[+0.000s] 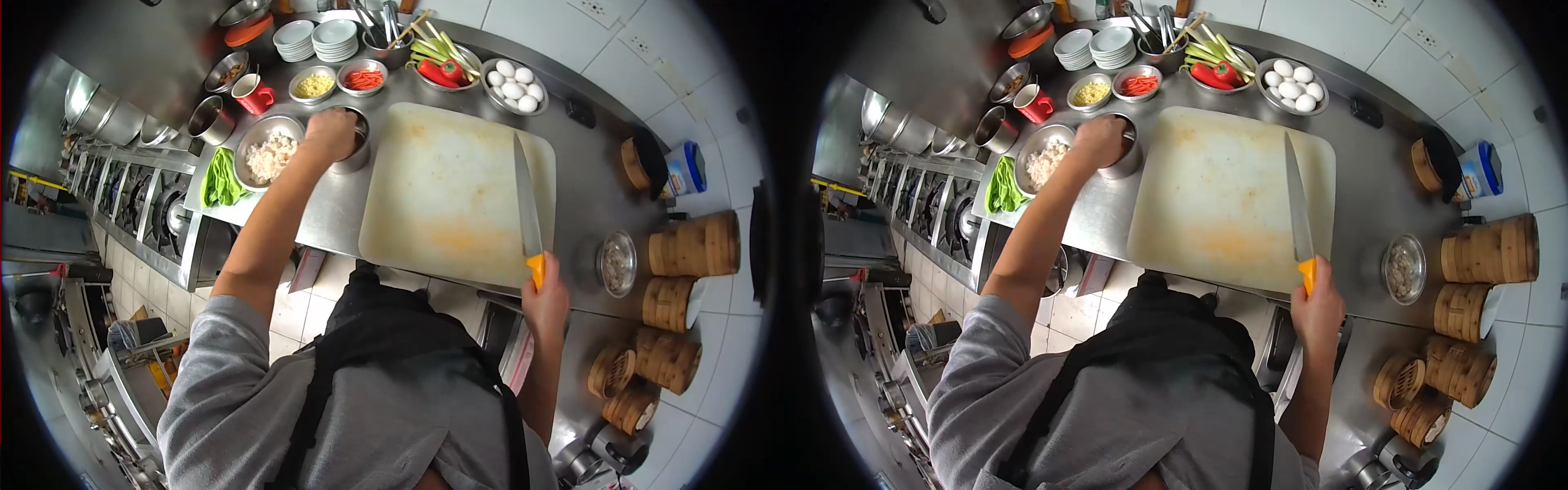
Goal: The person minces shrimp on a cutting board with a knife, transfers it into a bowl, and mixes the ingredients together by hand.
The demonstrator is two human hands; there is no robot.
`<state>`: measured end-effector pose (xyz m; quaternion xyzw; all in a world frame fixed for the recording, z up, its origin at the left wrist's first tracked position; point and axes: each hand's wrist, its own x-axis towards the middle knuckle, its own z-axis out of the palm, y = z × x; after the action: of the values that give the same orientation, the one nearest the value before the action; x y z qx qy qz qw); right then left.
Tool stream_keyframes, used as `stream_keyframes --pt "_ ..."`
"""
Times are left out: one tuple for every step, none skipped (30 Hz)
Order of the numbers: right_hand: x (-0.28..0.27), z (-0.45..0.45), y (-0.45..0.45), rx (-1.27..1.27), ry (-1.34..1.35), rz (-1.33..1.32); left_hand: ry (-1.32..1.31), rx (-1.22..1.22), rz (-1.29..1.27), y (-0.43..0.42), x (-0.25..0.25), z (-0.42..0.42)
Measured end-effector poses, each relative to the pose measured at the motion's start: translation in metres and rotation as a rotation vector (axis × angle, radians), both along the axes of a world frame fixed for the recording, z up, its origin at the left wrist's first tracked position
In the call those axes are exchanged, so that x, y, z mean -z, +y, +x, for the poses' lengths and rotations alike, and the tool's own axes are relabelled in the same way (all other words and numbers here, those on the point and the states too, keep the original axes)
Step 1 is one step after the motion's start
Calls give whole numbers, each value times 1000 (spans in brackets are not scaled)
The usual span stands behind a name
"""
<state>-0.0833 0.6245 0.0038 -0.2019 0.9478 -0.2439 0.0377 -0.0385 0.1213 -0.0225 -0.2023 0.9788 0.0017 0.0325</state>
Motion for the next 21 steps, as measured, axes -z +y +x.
stream_keyframes --pt "1 2 12 14 -18 92 111 31 -75 3 -13 6" --pt "2 2 22 35 -37 183 224 69 -149 11 -33 7" --pt "6 3 30 51 -43 185 281 42 -181 20 -52 6" --pt "14 4 38 60 -25 107 336 15 -210 30 -72 4" --pt "21 6 45 70 -5 30 463 79 -127 41 -86 3" --pt "25 9 48 90 -14 36 456 97 -117 56 -88 -1" --pt "29 9 48 128 -137 -122 523 198 17 75 -88 -10" --pt "32 9 47 165 -252 -286 591 299 149 94 -89 -21" --pt "34 9 49 183 -245 -291 517 301 317 114 -82 -34" --pt "36 7 50 196 -326 -302 441 301 480 133 -68 -49" --pt "38 7 50 204 -409 -315 313 342 547 141 -48 -69" --pt "40 8 51 215 -399 -324 184 383 609 146 -26 -90" --pt "42 8 50 223 -394 -295 189 402 602 153 -12 -103" --pt "42 8 49 235 -388 -267 312 390 542 161 -2 -117" --pt "37 9 45 251 -374 -276 436 377 485 166 9 -130" --pt "29 10 41 266 -421 -274 438 398 485 168 22 -148" --pt "24 10 38 280 -472 -268 415 354 425 169 36 -170" --pt "32 8 37 298 -468 -271 390 310 366 173 36 -186" --pt "49 5 38 328 -393 -237 301 289 344 176 38 -197" --pt "46 4 37 359 -361 -210 290 311 360 179 35 -209" --pt "44 2 37 390 -330 -183 188 274 356 182 34 -220"
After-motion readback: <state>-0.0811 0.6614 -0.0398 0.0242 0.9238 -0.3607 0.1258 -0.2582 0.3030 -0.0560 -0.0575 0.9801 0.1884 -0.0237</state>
